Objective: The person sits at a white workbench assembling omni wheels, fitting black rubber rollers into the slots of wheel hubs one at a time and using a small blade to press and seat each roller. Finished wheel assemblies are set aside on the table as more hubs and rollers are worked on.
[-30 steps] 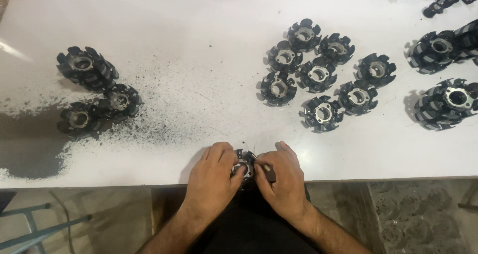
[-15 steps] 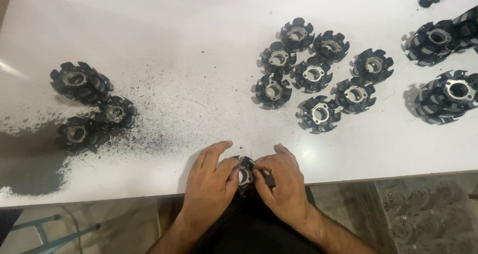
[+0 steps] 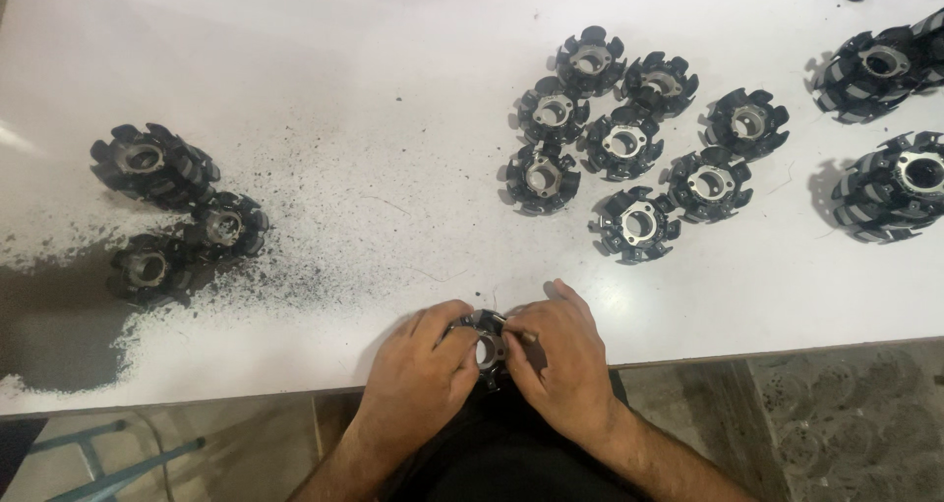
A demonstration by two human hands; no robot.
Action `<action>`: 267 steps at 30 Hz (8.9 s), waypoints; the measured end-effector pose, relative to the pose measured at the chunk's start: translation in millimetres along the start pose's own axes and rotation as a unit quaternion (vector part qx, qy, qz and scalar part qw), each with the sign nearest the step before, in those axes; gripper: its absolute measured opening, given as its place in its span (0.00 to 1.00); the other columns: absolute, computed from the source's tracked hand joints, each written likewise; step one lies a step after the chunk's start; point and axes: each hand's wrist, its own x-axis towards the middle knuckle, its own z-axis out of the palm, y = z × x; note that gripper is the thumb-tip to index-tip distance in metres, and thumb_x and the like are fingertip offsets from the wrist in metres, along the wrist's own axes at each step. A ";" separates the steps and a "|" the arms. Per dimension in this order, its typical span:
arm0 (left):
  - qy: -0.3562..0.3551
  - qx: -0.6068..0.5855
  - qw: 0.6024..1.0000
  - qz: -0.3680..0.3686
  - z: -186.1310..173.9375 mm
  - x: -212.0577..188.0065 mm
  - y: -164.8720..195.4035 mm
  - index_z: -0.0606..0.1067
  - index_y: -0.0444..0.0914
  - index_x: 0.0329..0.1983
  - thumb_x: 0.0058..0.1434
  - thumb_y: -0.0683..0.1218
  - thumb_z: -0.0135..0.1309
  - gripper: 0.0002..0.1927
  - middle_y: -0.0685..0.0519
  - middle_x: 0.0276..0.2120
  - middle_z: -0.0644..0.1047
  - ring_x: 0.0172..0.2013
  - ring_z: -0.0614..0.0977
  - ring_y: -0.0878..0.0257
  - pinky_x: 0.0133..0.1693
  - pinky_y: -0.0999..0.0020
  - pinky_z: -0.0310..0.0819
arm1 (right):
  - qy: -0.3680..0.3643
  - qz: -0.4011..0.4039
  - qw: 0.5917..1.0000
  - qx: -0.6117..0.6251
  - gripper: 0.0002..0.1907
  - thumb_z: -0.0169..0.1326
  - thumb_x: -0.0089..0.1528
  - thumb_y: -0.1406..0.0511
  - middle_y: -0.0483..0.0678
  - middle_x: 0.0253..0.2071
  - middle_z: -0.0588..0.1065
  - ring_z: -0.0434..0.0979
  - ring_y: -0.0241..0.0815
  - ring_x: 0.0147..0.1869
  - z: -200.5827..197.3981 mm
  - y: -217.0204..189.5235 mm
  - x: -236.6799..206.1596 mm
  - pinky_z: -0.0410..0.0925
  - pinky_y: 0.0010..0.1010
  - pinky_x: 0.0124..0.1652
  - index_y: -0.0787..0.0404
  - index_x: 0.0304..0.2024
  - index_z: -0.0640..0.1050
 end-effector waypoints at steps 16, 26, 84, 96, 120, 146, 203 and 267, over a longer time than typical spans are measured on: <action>0.051 -0.066 0.995 -0.060 5.1 -11.9 11.3 0.78 0.34 0.40 0.59 0.39 0.59 0.07 0.47 0.45 0.81 0.41 0.85 0.51 0.41 0.61 0.81 | 0.018 -0.073 0.997 -0.002 0.17 0.65 0.53 0.74 0.49 0.41 0.76 0.78 0.49 0.54 0.0 -4.8 -24.6 0.62 0.59 0.67 0.60 0.43 0.76; 0.051 -0.082 0.993 -0.071 4.9 -15.3 11.2 0.78 0.35 0.39 0.57 0.39 0.60 0.07 0.47 0.46 0.81 0.39 0.84 0.52 0.38 0.62 0.80 | 0.040 -0.076 0.996 0.011 0.17 0.64 0.54 0.74 0.48 0.40 0.77 0.80 0.48 0.54 7.6 1.0 -31.9 0.62 0.59 0.68 0.60 0.43 0.75; 0.105 0.075 0.991 -0.044 -16.0 -10.6 14.5 0.75 0.35 0.45 0.59 0.44 0.60 0.13 0.39 0.56 0.75 0.55 0.78 0.43 0.51 0.51 0.76 | 0.078 -0.083 0.993 -0.038 0.14 0.63 0.57 0.73 0.47 0.43 0.78 0.80 0.46 0.54 -13.8 0.8 -9.6 0.61 0.56 0.69 0.59 0.44 0.77; -0.230 0.079 0.968 -0.063 -11.6 79.3 61.9 0.65 0.43 0.70 0.51 0.63 0.66 0.45 0.42 0.62 0.65 0.59 0.67 0.49 0.56 0.48 0.64 | 0.069 0.013 0.957 -0.281 0.22 0.68 0.53 0.56 0.57 0.58 0.68 0.57 0.63 0.71 -127.0 48.1 29.1 0.44 0.69 0.66 0.61 0.44 0.79; -0.092 0.140 0.983 -0.070 24.3 303.0 33.5 0.63 0.44 0.69 0.56 0.57 0.66 0.41 0.44 0.59 0.66 0.54 0.73 0.52 0.51 0.54 0.75 | -0.025 0.080 0.938 -0.337 0.18 0.71 0.47 0.56 0.58 0.74 0.54 0.46 0.61 0.79 -191.6 131.1 94.4 0.37 0.73 0.70 0.61 0.28 0.81; -0.117 0.120 0.985 -0.030 -19.6 344.1 67.6 0.62 0.44 0.73 0.67 0.56 0.51 0.32 0.44 0.71 0.61 0.68 0.66 0.47 0.67 0.50 0.63 | -0.077 0.241 0.923 -0.292 0.28 0.65 0.58 0.53 0.58 0.69 0.62 0.63 0.59 0.71 -253.7 178.6 167.3 0.63 0.50 0.66 0.61 0.54 0.77; -0.159 -0.165 0.898 -0.377 -51.8 269.6 -154.4 0.57 0.38 0.74 0.62 0.54 0.57 0.40 0.40 0.68 0.69 0.67 0.73 0.45 0.65 0.42 0.71 | 0.068 0.184 0.833 -0.517 0.51 0.52 0.56 0.32 0.65 0.75 0.54 0.38 0.69 0.82 -454.2 392.1 233.4 0.23 0.76 0.67 0.54 0.72 0.66; -0.133 0.123 0.982 -0.046 -179.8 193.1 0.7 0.55 0.49 0.77 0.65 0.74 0.35 0.42 0.47 0.77 0.48 0.76 0.47 0.49 0.72 0.47 0.35 | -0.001 -0.062 0.940 -0.336 0.08 0.54 0.62 0.63 0.53 0.53 0.78 0.77 0.49 0.62 -200.4 27.9 147.7 0.66 0.47 0.65 0.58 0.41 0.78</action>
